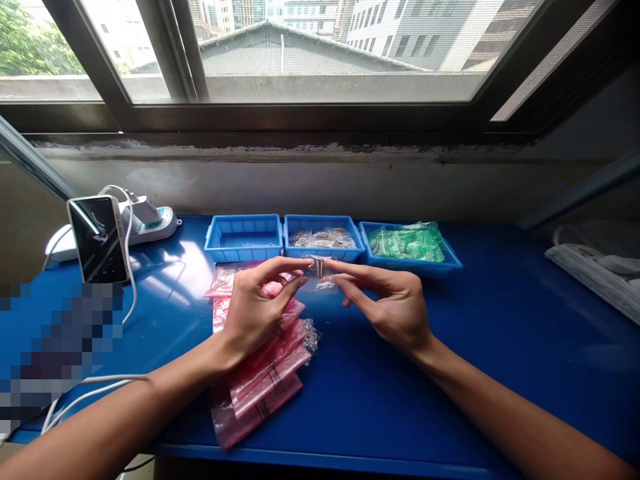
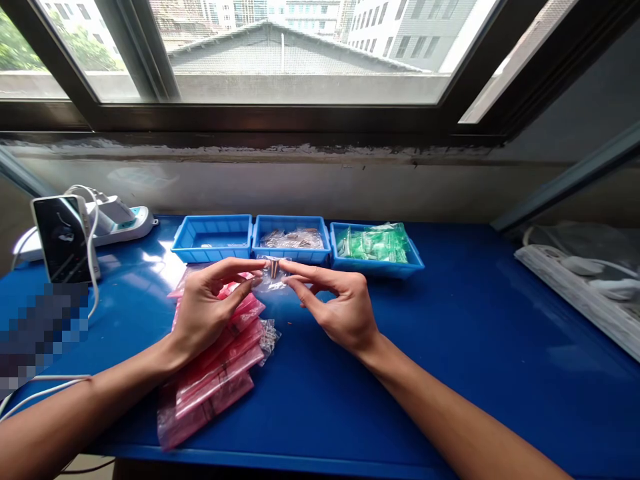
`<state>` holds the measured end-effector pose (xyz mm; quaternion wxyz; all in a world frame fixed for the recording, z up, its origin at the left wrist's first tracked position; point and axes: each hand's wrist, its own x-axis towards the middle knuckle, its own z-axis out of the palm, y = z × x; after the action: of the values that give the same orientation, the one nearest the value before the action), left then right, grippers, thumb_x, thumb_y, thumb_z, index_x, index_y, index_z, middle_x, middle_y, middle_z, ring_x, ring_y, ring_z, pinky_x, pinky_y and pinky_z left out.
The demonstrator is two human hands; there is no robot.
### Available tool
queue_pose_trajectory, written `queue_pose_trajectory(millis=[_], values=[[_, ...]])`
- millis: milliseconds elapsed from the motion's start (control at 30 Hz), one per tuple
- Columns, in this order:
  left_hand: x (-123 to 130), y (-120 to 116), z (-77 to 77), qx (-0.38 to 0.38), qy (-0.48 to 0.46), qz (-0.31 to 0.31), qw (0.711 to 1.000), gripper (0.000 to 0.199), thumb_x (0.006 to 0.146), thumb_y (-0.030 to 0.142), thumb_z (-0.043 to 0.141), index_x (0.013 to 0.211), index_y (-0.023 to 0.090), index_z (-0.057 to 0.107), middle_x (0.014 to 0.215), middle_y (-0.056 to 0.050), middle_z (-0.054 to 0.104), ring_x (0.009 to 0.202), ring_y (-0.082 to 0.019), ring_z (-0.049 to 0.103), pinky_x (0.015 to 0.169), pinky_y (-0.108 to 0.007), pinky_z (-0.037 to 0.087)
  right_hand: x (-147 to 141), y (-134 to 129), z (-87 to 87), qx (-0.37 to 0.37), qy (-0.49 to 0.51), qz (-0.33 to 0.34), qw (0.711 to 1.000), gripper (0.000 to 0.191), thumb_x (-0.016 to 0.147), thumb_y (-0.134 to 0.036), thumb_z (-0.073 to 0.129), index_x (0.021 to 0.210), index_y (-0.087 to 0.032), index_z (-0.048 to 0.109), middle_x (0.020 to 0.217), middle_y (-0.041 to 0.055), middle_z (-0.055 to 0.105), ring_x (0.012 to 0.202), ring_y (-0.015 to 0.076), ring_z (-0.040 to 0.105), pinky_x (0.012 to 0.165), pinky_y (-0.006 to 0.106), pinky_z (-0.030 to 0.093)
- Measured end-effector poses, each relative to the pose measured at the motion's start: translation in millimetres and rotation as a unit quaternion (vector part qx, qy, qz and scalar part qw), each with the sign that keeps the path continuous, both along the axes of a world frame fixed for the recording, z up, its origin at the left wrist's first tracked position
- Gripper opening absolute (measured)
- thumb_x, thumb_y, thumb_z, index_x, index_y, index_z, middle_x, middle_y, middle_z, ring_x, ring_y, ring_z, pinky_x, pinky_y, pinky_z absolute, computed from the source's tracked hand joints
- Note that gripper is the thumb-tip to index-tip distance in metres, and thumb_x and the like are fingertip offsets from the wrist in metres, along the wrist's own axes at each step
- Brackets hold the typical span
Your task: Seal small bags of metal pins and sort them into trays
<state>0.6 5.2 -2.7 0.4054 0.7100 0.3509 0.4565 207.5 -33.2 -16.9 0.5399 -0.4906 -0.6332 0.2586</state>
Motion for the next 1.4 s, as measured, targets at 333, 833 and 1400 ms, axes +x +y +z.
queue_pose_trajectory(millis=[333,833,1400], values=[[0.2,0.9,-0.7,-0.003,0.029,-0.001,1.000,0.011,0.095,0.025,0.071,0.092,0.018,0.078,0.089,-0.006,0.080,0.082,-0.020,0.076,0.072,-0.029,0.060,0.9,2.1,2.6,-0.019,0.004,0.018,1.000,0.014,0.089,-0.026,0.076,0.099,-0.022,0.085,0.083,0.0053,0.083,0.062,0.0205,0.076,0.056,0.030,0.063],[1.4,3.0,2.6,-0.074,0.008,-0.012,0.997,0.024,0.104,0.032,0.052,0.091,0.017,0.065,0.080,-0.003,0.068,0.073,-0.017,0.066,0.066,-0.027,0.050,17.9,36.9,-1.4,-0.155,0.266,-0.045,0.950,0.026,0.079,-0.043,0.085,0.087,-0.020,0.079,0.090,0.0080,0.082,0.062,0.0156,0.073,0.042,0.020,0.048],[1.0,3.4,-1.2,-0.072,0.016,-0.027,0.997,0.027,0.105,0.030,0.052,0.085,0.017,0.066,0.077,-0.001,0.066,0.071,-0.015,0.063,0.065,-0.026,0.047,5.4,0.9,7.9,-0.073,-0.329,0.256,0.906,0.040,0.080,-0.040,0.088,0.112,-0.018,0.080,0.093,0.0057,0.076,0.077,0.0198,0.070,0.064,0.028,0.052]])
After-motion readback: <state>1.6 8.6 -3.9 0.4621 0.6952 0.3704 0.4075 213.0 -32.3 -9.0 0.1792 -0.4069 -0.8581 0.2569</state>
